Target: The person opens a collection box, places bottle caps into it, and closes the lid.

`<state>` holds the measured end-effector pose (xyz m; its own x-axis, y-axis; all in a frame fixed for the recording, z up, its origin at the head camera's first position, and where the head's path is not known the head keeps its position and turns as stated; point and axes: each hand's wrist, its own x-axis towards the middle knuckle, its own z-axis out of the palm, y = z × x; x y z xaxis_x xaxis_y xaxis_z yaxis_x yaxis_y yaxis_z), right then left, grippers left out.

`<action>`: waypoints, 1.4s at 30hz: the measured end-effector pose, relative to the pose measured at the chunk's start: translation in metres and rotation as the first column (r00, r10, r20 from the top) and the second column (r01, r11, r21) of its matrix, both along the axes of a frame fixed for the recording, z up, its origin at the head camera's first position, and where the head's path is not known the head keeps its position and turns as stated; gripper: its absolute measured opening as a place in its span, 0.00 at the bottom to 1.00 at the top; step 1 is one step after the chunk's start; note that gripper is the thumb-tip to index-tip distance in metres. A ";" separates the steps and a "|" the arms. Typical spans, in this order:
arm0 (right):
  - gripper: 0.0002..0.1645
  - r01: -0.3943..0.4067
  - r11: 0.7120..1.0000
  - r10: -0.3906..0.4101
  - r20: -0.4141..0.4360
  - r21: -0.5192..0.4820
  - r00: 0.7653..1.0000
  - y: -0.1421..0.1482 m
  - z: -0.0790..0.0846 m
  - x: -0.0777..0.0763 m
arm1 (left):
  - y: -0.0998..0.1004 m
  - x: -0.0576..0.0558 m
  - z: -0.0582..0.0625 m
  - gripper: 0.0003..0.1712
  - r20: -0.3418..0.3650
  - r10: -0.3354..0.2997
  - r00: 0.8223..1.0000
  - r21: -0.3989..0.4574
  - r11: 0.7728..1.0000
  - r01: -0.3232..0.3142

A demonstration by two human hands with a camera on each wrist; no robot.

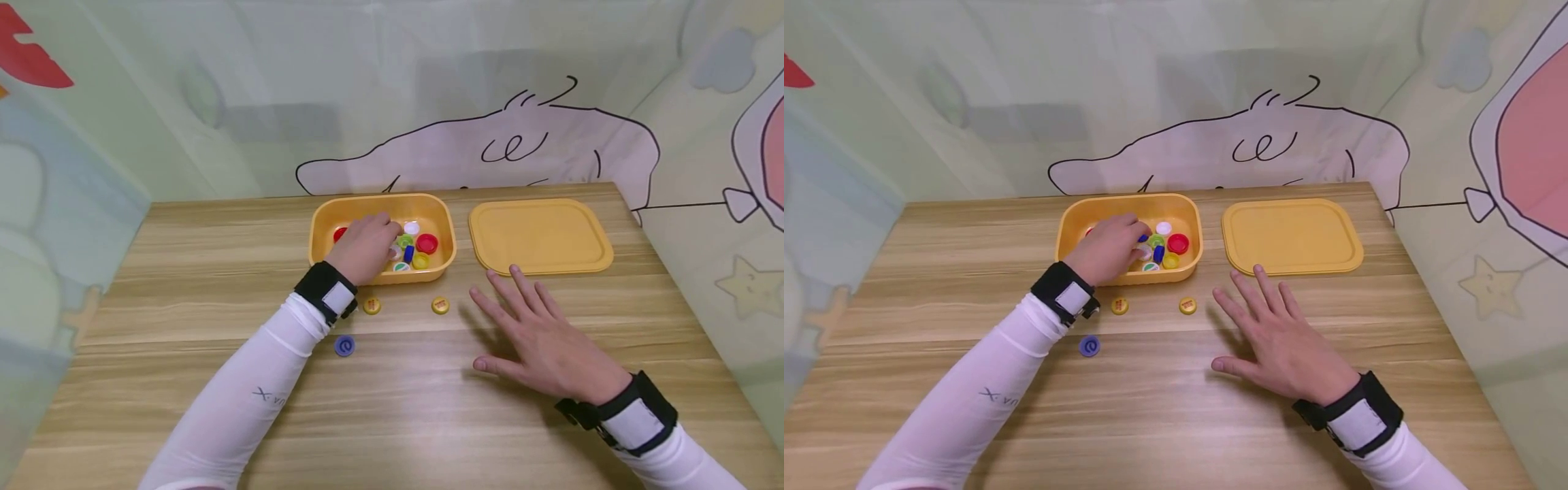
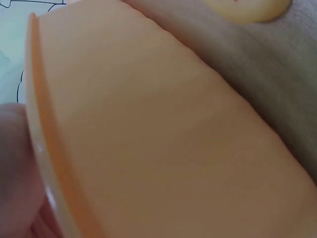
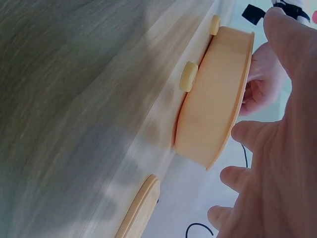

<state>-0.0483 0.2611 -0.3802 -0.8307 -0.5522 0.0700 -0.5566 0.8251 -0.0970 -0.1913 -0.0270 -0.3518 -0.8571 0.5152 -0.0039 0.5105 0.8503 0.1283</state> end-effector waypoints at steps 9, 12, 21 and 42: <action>0.58 -0.001 1.000 0.001 0.000 -0.001 1.000 -0.002 0.000 0.000 | -0.009 0.009 0.014 0.25 -0.042 -0.009 0.999 0.008 1.000 0.009; 0.58 0.005 1.000 -0.005 0.009 -0.001 1.000 -0.002 0.001 -0.001 | -0.015 0.016 0.020 0.25 -0.075 -0.037 0.997 0.016 0.999 0.038; 0.58 0.010 1.000 -0.010 0.016 0.009 1.000 -0.001 0.002 -0.001 | -0.041 0.052 0.033 0.22 -0.131 -0.119 0.984 0.049 0.991 0.127; 0.58 0.017 1.000 -0.017 0.027 -0.005 0.999 0.002 0.001 -0.001 | -0.093 0.117 -0.013 0.25 0.169 -0.183 0.968 0.073 0.982 0.173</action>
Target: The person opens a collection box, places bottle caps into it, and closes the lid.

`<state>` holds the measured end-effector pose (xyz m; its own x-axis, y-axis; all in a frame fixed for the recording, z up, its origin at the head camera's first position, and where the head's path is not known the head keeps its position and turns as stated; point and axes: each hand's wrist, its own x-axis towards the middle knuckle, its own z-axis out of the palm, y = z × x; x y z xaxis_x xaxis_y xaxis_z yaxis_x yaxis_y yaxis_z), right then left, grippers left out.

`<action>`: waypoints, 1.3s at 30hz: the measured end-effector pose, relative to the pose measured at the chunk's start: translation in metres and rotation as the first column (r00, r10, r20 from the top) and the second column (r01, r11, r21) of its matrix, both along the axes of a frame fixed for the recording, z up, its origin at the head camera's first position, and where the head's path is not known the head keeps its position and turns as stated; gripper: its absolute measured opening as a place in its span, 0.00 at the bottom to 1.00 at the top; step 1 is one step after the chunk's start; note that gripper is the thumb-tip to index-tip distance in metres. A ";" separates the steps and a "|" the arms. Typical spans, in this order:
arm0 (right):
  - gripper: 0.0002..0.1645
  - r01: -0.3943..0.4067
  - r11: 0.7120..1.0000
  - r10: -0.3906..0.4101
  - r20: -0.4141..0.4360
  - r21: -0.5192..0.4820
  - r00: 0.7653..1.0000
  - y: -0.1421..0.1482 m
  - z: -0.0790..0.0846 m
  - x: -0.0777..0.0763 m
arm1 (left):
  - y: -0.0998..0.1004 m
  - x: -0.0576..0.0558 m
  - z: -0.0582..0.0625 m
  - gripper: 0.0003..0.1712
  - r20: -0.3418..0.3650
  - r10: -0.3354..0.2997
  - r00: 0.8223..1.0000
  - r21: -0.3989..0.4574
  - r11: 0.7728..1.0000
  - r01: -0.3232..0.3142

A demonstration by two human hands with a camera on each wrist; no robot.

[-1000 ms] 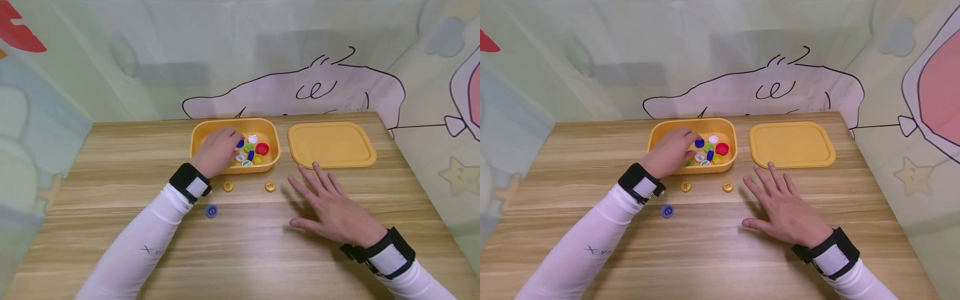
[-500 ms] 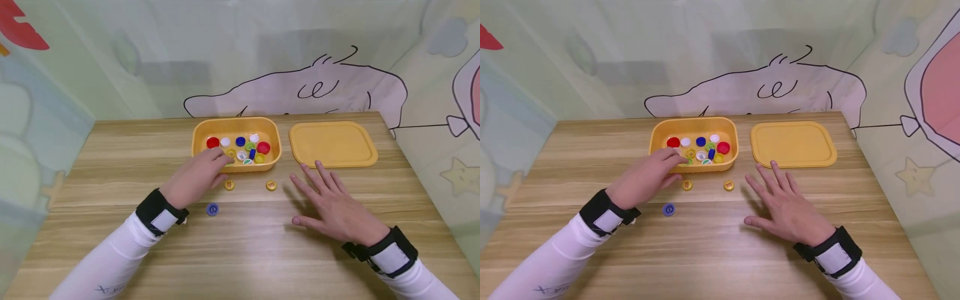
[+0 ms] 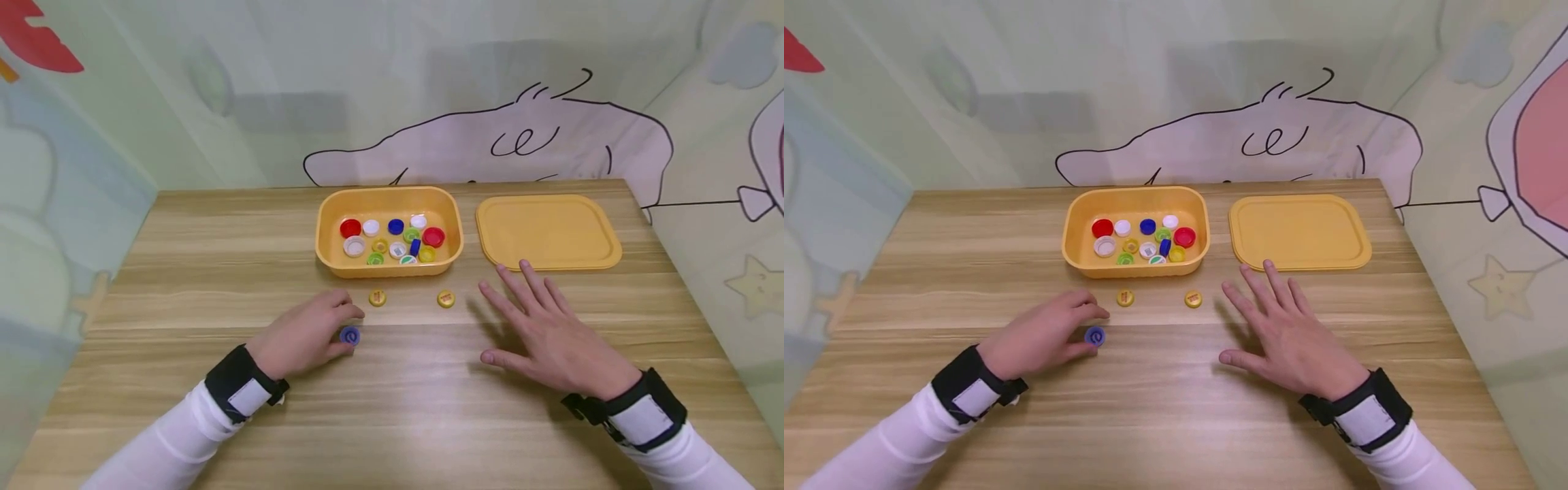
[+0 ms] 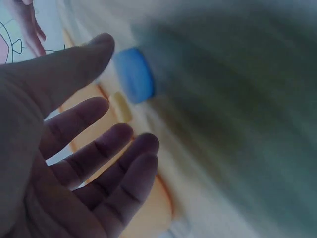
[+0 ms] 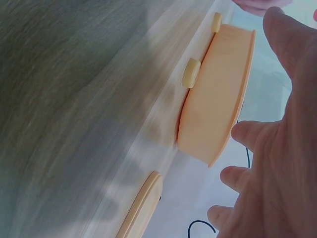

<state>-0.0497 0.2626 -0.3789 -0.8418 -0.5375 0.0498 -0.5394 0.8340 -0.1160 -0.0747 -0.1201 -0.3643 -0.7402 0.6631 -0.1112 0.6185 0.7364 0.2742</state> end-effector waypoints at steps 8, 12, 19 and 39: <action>0.58 0.000 1.000 0.000 0.001 0.007 1.000 0.000 -0.001 0.000 | 0.004 0.004 -0.009 0.19 0.077 0.001 0.997 -0.014 1.000 0.000; 0.58 -0.003 1.000 0.003 -0.003 0.007 1.000 0.001 -0.001 0.001 | 0.005 0.005 -0.008 0.16 0.086 -0.001 0.996 -0.018 1.000 0.002; 0.58 -0.008 1.000 0.008 -0.016 0.002 1.000 0.001 -0.002 0.001 | 0.004 0.002 0.008 0.14 0.053 0.000 0.999 0.061 0.998 -0.003; 0.58 0.004 1.000 -0.004 -0.014 -0.001 1.000 0.003 -0.003 0.004 | 0.009 -0.077 0.050 0.18 -0.137 0.114 0.984 0.061 0.992 -0.107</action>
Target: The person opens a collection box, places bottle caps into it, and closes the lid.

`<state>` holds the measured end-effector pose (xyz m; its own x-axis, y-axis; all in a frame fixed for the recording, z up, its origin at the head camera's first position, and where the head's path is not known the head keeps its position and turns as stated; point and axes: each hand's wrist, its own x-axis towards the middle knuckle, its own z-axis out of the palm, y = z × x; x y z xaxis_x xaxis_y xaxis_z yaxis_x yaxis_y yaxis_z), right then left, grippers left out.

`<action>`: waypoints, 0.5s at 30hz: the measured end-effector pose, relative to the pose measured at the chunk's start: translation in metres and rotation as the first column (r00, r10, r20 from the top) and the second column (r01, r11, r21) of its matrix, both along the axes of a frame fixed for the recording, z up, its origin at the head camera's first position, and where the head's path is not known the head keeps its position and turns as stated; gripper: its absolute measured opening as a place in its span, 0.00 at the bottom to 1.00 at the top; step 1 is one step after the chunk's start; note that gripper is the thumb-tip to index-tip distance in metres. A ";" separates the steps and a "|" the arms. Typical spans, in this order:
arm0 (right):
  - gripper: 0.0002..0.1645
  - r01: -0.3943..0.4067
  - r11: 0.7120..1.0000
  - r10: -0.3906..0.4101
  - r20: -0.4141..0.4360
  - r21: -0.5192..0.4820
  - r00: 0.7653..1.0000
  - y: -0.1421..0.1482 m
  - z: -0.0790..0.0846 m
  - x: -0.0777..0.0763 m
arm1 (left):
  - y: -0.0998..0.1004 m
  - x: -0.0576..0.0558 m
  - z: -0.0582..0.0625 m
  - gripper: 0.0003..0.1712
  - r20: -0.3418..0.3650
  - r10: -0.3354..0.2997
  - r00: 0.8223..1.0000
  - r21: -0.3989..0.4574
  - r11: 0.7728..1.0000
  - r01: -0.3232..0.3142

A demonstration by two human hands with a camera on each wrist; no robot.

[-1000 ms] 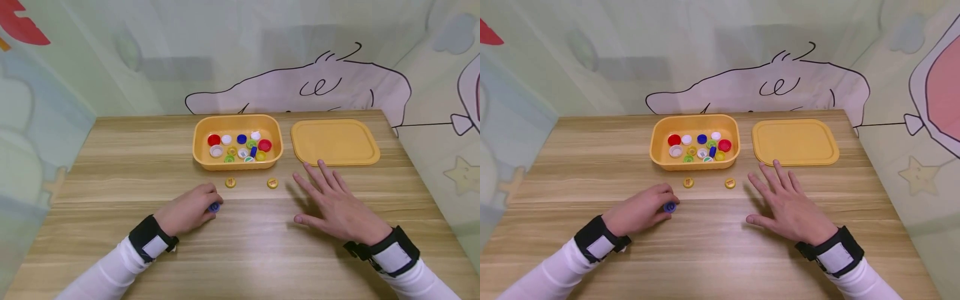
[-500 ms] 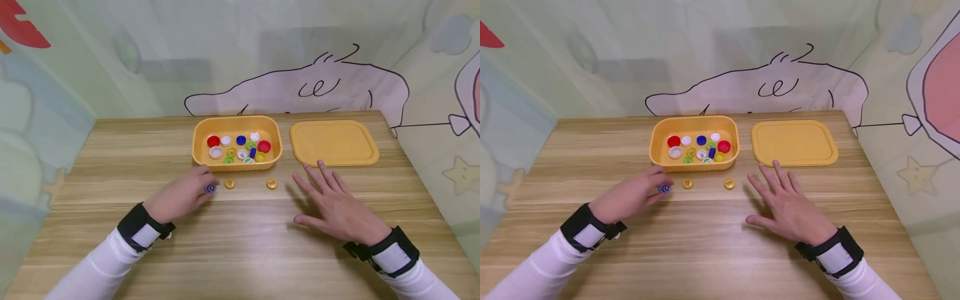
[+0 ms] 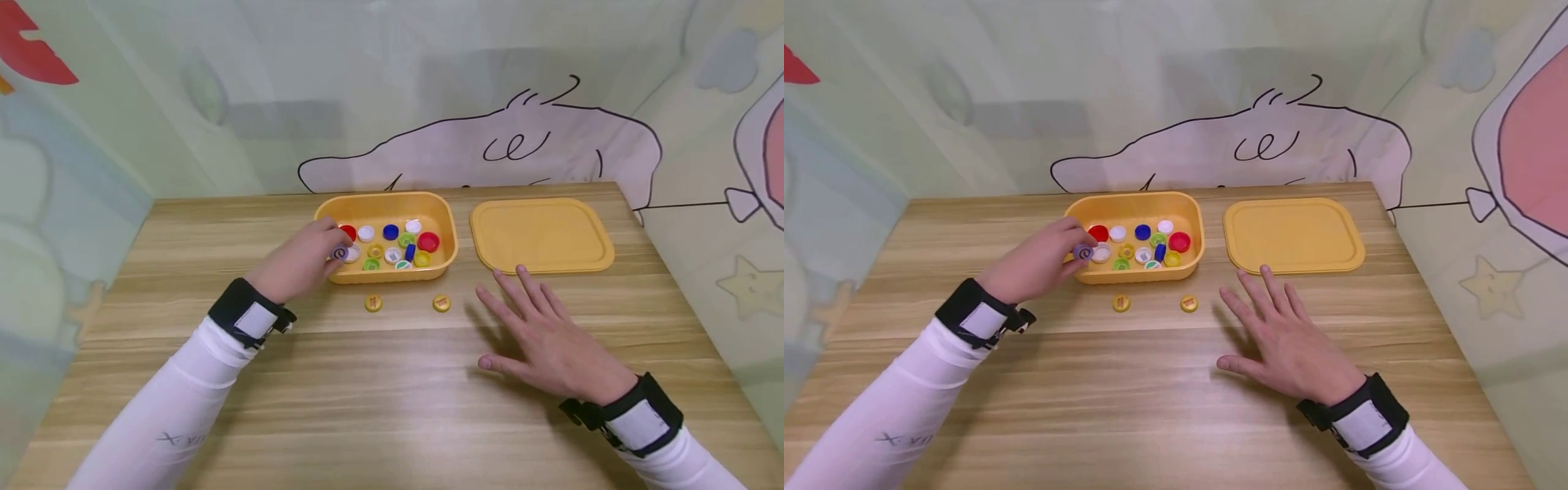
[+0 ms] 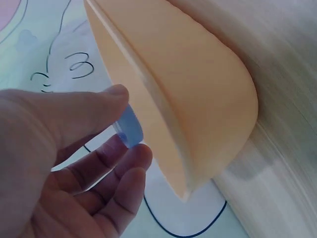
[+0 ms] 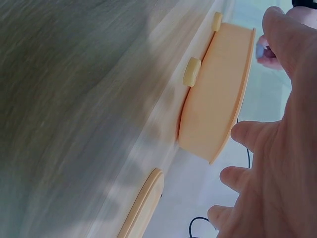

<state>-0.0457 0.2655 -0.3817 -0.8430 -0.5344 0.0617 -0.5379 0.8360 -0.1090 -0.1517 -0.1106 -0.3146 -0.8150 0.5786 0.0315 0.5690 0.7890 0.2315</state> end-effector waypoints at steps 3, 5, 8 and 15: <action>0.58 -0.001 1.000 0.001 -0.002 -0.002 1.000 0.000 0.001 0.000 | -0.002 -0.007 -0.005 0.18 0.007 0.015 1.000 -0.031 0.999 -0.015; 0.58 -0.004 1.000 0.004 -0.009 -0.003 1.000 -0.001 0.001 0.000 | -0.002 -0.010 -0.007 0.17 0.015 0.024 1.000 -0.044 0.999 -0.024; 0.58 -0.006 1.000 0.006 -0.012 -0.007 1.000 -0.001 0.001 0.000 | -0.003 -0.011 -0.008 0.18 0.039 0.048 0.998 -0.057 0.997 -0.046; 0.58 -0.004 1.000 0.004 -0.007 -0.009 1.000 -0.001 0.000 -0.001 | -0.002 -0.010 -0.006 0.23 0.053 0.072 0.996 -0.066 0.995 -0.068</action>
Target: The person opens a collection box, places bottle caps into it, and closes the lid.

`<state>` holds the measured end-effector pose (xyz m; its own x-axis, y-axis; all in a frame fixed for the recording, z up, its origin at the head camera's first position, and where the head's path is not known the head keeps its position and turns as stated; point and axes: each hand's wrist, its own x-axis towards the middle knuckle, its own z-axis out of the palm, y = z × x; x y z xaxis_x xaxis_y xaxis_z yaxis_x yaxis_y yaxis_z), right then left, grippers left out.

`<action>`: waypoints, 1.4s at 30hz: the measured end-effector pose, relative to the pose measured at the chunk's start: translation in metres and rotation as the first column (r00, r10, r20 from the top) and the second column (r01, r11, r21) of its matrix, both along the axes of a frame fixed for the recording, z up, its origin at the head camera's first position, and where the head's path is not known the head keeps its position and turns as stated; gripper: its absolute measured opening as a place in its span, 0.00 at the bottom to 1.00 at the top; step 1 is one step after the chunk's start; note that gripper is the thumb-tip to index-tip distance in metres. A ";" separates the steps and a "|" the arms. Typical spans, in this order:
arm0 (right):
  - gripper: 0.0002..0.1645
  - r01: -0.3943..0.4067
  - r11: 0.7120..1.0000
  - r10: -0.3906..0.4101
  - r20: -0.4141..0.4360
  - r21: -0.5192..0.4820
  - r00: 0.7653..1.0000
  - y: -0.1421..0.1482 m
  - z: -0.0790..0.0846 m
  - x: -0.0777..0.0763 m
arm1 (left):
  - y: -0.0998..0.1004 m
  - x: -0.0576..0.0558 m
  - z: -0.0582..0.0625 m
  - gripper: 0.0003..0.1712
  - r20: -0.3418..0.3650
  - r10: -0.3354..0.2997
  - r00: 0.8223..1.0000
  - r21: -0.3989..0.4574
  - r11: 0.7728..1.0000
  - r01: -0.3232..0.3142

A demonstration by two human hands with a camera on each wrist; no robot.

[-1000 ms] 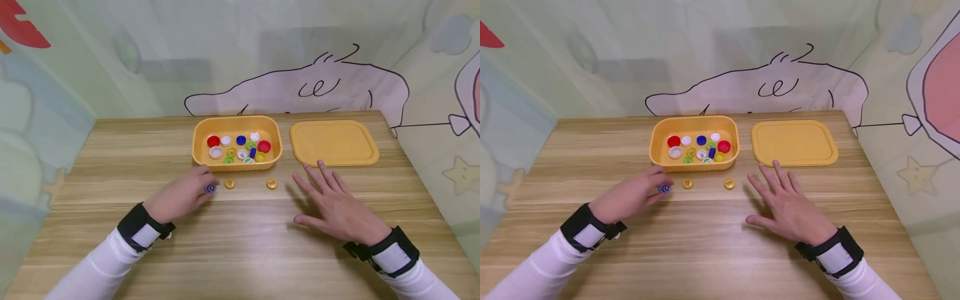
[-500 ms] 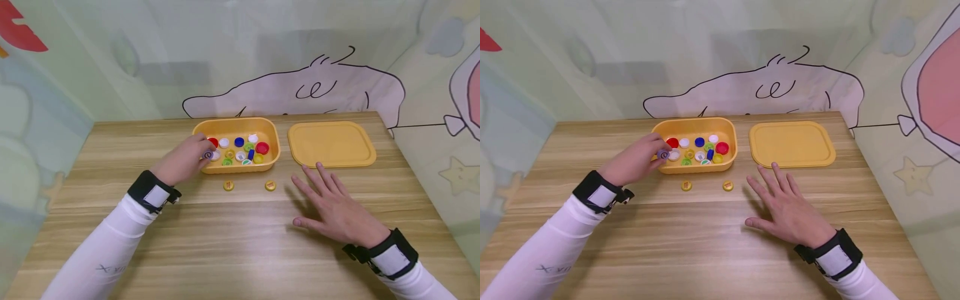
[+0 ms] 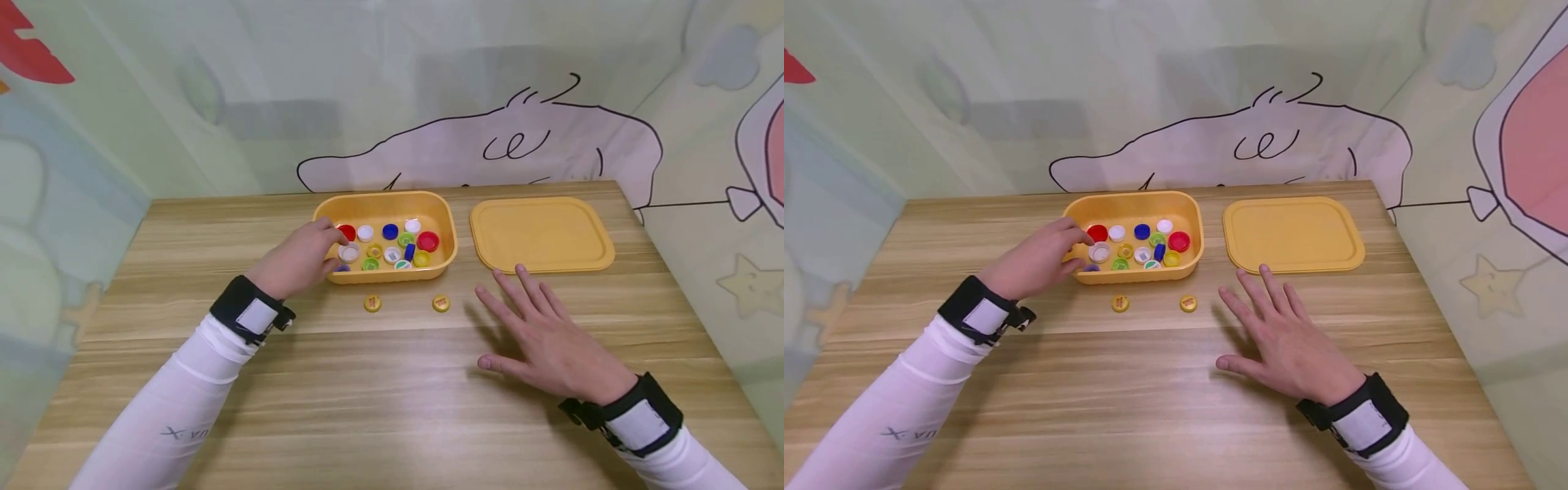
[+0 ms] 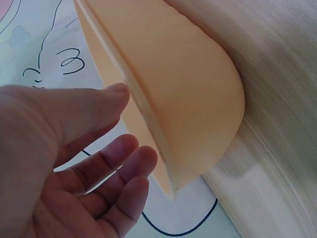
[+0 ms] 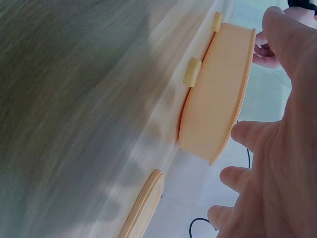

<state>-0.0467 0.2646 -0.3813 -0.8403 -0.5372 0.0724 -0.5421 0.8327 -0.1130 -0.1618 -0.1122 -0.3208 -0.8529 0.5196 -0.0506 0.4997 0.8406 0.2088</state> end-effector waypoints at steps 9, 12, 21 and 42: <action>0.58 -0.014 1.000 0.014 -0.019 0.004 1.000 -0.002 0.001 0.000 | -0.003 0.011 0.012 0.25 -0.079 -0.010 0.997 0.022 1.000 0.012; 0.58 -0.024 1.000 0.024 -0.025 0.005 0.999 -0.003 0.002 -0.002 | -0.004 0.017 0.016 0.25 -0.119 -0.010 0.993 0.026 1.000 0.014; 0.50 -0.147 0.987 0.144 -0.055 -0.060 0.988 -0.016 0.013 -0.020 | -0.022 0.041 0.022 0.28 -0.265 0.006 0.964 0.069 0.998 0.013; 0.20 -0.299 0.952 0.301 0.024 -0.063 0.953 -0.066 0.015 -0.063 | -0.075 0.082 -0.025 0.53 -0.299 0.183 0.936 -0.008 0.981 -0.195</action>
<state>-0.1102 0.1987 -0.3660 -0.6438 -0.7604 0.0858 -0.7608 0.6241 -0.1778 -0.0803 -0.1876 -0.3455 -0.9146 0.3499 0.2028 0.3654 0.9298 0.0435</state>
